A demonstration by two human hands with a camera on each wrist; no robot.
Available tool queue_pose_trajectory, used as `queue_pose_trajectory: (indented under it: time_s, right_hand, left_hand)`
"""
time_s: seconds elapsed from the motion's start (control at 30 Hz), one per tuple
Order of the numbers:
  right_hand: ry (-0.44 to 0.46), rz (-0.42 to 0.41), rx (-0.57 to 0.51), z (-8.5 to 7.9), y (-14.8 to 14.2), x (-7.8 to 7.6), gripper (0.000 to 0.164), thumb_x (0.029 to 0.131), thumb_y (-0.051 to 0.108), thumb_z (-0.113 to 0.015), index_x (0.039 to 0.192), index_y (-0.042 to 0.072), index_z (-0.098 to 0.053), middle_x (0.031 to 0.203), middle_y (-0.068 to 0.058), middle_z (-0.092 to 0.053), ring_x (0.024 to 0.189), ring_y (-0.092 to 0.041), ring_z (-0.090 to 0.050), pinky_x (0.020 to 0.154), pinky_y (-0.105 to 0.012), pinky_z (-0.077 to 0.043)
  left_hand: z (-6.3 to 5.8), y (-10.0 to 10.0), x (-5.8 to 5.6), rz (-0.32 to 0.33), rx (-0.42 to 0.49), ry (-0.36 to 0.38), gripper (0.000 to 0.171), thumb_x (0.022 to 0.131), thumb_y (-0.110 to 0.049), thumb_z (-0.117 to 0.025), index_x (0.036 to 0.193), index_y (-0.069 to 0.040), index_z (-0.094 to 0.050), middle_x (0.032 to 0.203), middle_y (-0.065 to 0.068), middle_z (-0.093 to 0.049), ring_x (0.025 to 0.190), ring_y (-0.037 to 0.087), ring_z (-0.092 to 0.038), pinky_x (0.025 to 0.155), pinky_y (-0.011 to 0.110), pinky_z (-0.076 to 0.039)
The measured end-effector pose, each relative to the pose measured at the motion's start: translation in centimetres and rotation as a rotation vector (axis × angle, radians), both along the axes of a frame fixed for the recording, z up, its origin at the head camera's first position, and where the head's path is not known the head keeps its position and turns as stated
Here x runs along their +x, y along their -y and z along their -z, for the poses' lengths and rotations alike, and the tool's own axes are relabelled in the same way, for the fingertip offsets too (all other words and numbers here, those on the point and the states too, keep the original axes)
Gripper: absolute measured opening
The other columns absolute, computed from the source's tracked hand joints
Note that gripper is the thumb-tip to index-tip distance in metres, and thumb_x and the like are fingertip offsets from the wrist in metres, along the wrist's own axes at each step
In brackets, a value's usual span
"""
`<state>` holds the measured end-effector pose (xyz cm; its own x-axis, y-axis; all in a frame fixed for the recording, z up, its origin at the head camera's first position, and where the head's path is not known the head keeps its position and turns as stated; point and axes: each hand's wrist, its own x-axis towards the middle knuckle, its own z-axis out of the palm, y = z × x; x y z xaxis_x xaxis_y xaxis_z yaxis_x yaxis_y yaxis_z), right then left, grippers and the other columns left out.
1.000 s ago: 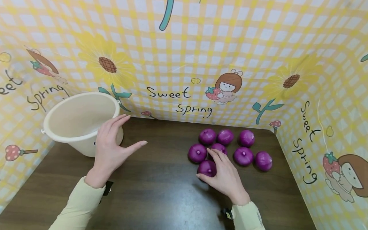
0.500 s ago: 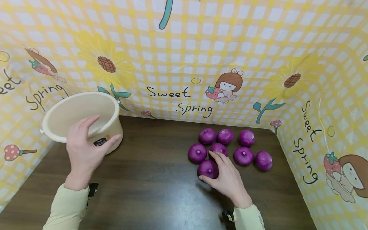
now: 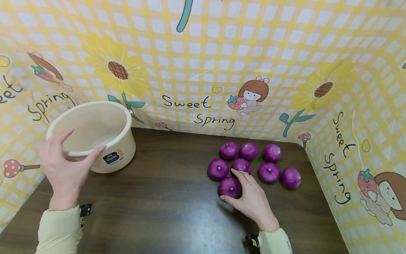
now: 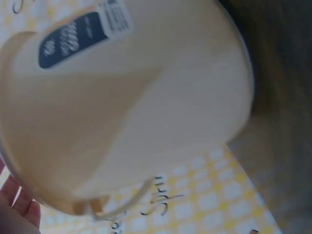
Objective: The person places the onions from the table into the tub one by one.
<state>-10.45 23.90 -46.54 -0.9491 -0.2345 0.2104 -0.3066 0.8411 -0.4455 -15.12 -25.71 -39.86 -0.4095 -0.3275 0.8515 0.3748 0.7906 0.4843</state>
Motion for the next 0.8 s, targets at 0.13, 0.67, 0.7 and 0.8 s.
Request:
queue_pose_trajectory:
  time_s: [0.13,0.67,0.7,0.8]
  right_hand:
    - [-0.005,-0.003,-0.010,0.1,0.0,0.1,0.091,0.075,0.065,-0.083,0.146,0.015,-0.054,0.142,-0.007,-0.056,0.131,-0.027,-0.052,0.105,-0.053,-0.048]
    - [0.018,-0.003,-0.030,0.8,-0.3,0.0,0.085,0.075,0.064,-0.083,0.140,0.015,-0.060,0.138,-0.003,-0.059,0.126,-0.023,-0.057,0.103,-0.049,-0.051]
    - [0.020,-0.005,-0.034,0.8,-0.3,0.0,0.085,0.075,0.063,-0.084,0.140,0.014,-0.060,0.138,-0.003,-0.059,0.126,-0.023,-0.057,0.103,-0.049,-0.051]
    - [0.028,-0.008,-0.042,0.9,-0.3,0.0,0.083,0.075,0.060,-0.086,0.139,0.014,-0.061,0.137,-0.003,-0.060,0.125,-0.022,-0.057,0.103,-0.048,-0.051]
  left_hand:
    - [0.1,0.4,0.2,0.007,0.024,-0.026,0.089,0.059,-0.067,-0.088,0.115,0.001,-0.072,0.109,0.025,-0.067,0.095,0.049,-0.053,0.097,0.037,-0.039]
    - [2.2,1.5,-0.6,0.123,0.014,-0.126,0.078,0.062,-0.067,-0.088,0.076,0.008,-0.071,0.084,0.026,-0.069,0.098,0.050,-0.057,0.111,0.056,-0.040]
    - [2.3,1.5,-0.6,0.117,0.023,-0.129,0.078,0.062,-0.067,-0.089,0.074,0.008,-0.070,0.082,0.026,-0.068,0.098,0.050,-0.057,0.112,0.056,-0.039]
    - [2.4,1.4,-0.7,0.091,0.044,-0.140,0.079,0.061,-0.068,-0.088,0.069,0.007,-0.067,0.076,0.027,-0.064,0.096,0.051,-0.057,0.112,0.055,-0.039]
